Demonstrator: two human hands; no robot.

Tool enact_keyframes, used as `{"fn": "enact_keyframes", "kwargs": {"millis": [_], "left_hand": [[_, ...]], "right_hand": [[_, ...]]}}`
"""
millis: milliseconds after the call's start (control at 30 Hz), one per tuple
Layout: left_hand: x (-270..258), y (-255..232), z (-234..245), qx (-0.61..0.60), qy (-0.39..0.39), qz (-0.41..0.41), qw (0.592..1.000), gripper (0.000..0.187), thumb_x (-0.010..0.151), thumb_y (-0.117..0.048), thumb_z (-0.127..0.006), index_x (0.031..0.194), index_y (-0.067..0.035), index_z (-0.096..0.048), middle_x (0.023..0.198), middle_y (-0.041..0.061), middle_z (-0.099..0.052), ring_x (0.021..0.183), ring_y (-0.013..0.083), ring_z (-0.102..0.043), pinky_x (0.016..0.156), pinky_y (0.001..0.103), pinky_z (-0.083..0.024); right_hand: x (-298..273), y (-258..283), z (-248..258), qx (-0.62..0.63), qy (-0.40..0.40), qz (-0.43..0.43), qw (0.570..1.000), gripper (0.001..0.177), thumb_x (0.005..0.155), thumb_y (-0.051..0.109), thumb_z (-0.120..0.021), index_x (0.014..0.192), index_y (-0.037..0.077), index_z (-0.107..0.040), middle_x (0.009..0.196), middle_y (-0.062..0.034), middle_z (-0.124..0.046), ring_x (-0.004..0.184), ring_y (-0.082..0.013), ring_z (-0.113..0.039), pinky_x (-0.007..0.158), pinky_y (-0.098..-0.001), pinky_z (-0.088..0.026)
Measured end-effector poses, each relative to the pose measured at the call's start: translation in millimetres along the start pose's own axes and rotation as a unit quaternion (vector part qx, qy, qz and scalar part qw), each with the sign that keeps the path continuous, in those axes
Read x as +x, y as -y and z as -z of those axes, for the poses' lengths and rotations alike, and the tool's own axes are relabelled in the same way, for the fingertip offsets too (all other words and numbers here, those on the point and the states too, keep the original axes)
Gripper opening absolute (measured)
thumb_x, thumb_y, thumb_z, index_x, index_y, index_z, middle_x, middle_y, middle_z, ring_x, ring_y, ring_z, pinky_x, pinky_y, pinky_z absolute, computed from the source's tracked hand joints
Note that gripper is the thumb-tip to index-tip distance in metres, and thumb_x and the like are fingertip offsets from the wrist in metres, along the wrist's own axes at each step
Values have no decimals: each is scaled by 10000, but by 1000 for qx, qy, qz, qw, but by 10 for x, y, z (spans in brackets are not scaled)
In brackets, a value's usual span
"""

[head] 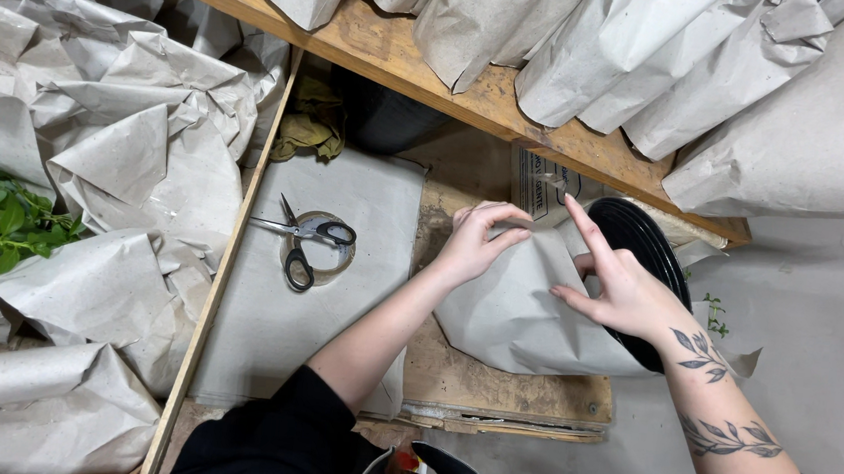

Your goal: The person wraps a black plastic pot in a sheet of paper by hand, securing the paper with tape and using scissors to cut the tape and paper.

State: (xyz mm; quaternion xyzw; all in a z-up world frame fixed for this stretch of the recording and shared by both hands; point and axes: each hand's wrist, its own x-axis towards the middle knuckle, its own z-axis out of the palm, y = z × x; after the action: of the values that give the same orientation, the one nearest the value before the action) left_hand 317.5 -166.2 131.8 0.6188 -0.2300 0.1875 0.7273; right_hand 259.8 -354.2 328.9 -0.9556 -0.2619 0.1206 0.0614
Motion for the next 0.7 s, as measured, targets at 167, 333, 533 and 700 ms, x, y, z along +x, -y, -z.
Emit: {"fn": "enact_keyframes", "kwargs": {"millis": [167, 333, 533, 700], "left_hand": [[40, 150, -149, 44, -7, 49, 998, 269, 1080, -381, -769, 1334, -301, -734, 1236, -91, -731, 1259, 203, -648, 1225, 615, -311], [-39, 416, 175, -87, 21, 80, 993, 655, 872, -104, -823, 1490, -89, -608, 1278, 201, -770, 1246, 381, -697, 1140, 581, -478], [-263, 708, 335, -8, 116, 185, 976, 247, 753, -70, -761, 993, -66, -820, 904, 39, -826, 957, 184, -732, 918, 395, -564], [-317, 912, -2, -8, 64, 210, 976, 179, 748, -138, -769, 915, -93, -817, 805, 15, -791, 903, 154, -752, 860, 353, -560]], "right_hand": [[45, -37, -47, 12, -27, -8, 1000, 1225, 861, 112, -807, 1843, 199, -80, 769, -54, -841, 607, -254, -739, 595, -333, -558], [74, 62, 19, 2, -16, -3, 1000, 1223, 849, 100, -810, 1840, 177, -97, 799, -74, -848, 629, -281, -750, 617, -348, -580], [82, 139, 33, -5, 11, -2, 1000, 1292, 825, 88, -819, 1838, 139, -18, 855, -93, -857, 691, -330, -779, 662, -408, -603], [-54, 350, 100, -45, -2, 3, 999, 1247, 850, 35, -784, 1831, 82, -15, 964, -141, -848, 797, -406, -800, 726, -496, -634]]}}
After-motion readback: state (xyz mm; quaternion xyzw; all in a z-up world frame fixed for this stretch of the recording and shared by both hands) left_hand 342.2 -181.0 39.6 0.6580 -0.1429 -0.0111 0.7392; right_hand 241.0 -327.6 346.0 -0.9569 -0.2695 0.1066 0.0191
